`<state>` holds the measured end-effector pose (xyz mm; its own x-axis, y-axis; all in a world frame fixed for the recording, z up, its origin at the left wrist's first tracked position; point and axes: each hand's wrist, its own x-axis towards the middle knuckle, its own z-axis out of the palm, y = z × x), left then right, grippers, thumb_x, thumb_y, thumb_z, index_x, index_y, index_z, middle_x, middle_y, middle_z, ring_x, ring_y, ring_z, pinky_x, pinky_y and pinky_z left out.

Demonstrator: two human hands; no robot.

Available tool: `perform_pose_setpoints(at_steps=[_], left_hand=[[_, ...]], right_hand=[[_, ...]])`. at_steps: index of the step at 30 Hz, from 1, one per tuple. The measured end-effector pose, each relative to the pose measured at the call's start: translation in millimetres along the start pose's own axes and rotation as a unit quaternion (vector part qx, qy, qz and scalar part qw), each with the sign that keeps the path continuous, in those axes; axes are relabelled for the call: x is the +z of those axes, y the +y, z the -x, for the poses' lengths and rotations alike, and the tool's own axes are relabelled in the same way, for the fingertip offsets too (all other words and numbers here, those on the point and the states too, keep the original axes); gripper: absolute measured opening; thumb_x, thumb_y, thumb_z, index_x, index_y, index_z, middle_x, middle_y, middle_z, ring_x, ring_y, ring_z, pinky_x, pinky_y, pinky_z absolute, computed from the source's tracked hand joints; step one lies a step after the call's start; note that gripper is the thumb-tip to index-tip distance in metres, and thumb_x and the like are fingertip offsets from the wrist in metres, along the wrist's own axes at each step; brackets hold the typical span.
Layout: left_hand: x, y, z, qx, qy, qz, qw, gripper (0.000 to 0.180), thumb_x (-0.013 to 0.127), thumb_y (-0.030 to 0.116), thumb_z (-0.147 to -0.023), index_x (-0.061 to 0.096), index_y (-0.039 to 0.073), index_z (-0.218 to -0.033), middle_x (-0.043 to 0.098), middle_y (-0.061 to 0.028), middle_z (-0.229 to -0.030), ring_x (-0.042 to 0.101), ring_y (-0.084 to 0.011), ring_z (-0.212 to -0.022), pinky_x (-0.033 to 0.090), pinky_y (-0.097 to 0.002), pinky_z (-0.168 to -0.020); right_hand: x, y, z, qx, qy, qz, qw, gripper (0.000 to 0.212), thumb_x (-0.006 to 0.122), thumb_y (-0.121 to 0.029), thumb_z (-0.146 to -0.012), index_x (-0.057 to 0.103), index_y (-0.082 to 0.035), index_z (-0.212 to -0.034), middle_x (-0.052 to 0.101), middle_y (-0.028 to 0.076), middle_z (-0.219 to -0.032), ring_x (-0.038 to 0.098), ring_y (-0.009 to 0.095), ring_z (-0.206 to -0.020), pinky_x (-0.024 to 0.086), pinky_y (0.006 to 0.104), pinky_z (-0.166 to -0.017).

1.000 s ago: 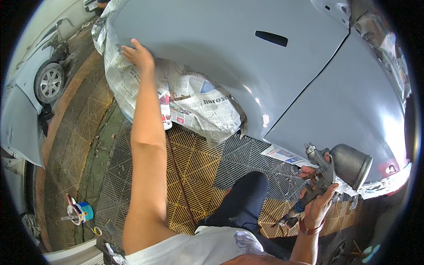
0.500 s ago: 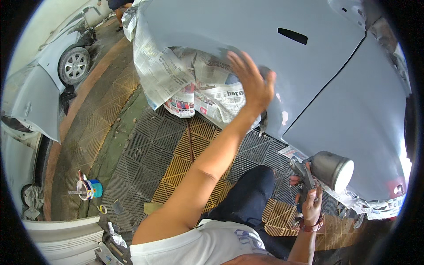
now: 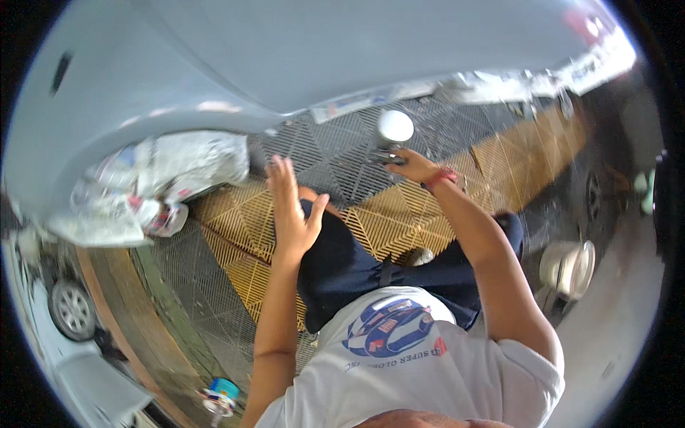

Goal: The person uses a spray gun to apply gray paint to a car hood covered with newspaper. They then use a sanding block to smooth the painted surface and wipe it with a blue cloth. The person continues to spray paint the hood in sections.

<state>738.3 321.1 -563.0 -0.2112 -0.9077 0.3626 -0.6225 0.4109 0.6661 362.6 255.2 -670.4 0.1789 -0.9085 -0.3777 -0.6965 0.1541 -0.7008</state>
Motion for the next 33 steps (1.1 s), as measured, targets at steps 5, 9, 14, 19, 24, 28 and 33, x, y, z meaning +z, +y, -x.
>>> perform_pose_setpoints(at_steps=[5,9,14,19,24,28,33], left_hand=[[19,28,16,0.021,-0.053,-0.132,0.99,0.091,0.076,0.051,-0.1,0.042,0.002,-0.168,0.04,-0.0281,-0.174,0.036,-0.0501,-0.162,0.024,-0.0665,-0.131],[22,41,24,0.031,-0.059,-0.167,0.984,0.081,0.074,0.05,-0.103,0.05,0.0,-0.163,0.054,-0.0258,-0.164,0.05,-0.0465,-0.151,0.033,-0.0642,-0.126],[34,58,19,0.043,-0.082,-0.218,0.971,0.07,0.066,0.051,-0.107,0.059,0.0,-0.154,0.06,-0.0197,-0.159,0.054,-0.0417,-0.149,0.032,-0.0616,-0.128],[48,97,2,0.064,-0.257,-0.302,0.916,0.065,0.064,0.056,-0.106,0.064,0.008,-0.15,0.06,-0.0156,-0.16,0.054,-0.0365,-0.15,0.025,-0.0632,-0.132],[41,150,-23,0.087,-0.423,-0.273,0.86,0.061,0.066,0.056,-0.105,0.067,0.011,-0.146,0.057,-0.0133,-0.163,0.048,-0.0331,-0.155,0.019,-0.0631,-0.134],[26,181,-25,0.093,-0.463,-0.232,0.85,0.053,0.067,0.048,-0.105,0.071,0.01,-0.14,0.059,-0.0144,-0.161,0.047,-0.0334,-0.155,0.02,-0.0628,-0.133],[-13,274,8,0.053,-0.606,-0.242,0.756,0.064,0.061,0.054,-0.107,0.066,0.005,-0.149,0.047,-0.0219,-0.171,0.033,-0.0469,-0.162,0.024,-0.0655,-0.131]], right_hand=[[51,109,-30,0.049,-0.074,0.081,0.993,0.061,0.084,-0.038,-0.087,0.075,-0.016,-0.143,0.076,0.02,-0.138,0.071,0.04,-0.129,0.058,0.0481,-0.108],[82,146,-31,0.087,-0.097,0.126,0.983,0.042,0.07,-0.029,-0.092,0.081,-0.016,-0.131,0.078,0.017,-0.133,0.075,0.036,-0.121,0.062,0.0511,-0.103],[92,149,-32,0.168,-0.013,0.021,0.985,0.037,0.072,-0.019,-0.092,0.082,-0.012,-0.126,0.082,0.013,-0.127,0.08,0.035,-0.115,0.066,0.0534,-0.09],[63,113,-2,0.231,-0.01,0.049,0.972,0.037,0.078,-0.022,-0.089,0.083,-0.013,-0.125,0.082,0.013,-0.123,0.077,0.036,-0.12,0.057,0.0558,-0.102],[-16,54,80,0.314,0.071,-0.086,0.943,0.044,0.083,-0.038,-0.085,0.082,-0.012,-0.12,0.08,0.017,-0.122,0.076,0.037,-0.119,0.052,0.0555,-0.102],[-92,22,186,0.357,0.178,-0.221,0.89,0.05,0.08,-0.042,-0.089,0.079,-0.009,-0.127,0.078,0.022,-0.126,0.075,0.041,-0.12,0.055,0.0553,-0.104],[-140,-13,426,0.37,0.348,-0.291,0.811,0.059,0.072,-0.04,-0.103,0.067,-0.002,-0.148,0.073,0.027,-0.137,0.069,0.041,-0.13,0.054,0.0504,-0.111]])
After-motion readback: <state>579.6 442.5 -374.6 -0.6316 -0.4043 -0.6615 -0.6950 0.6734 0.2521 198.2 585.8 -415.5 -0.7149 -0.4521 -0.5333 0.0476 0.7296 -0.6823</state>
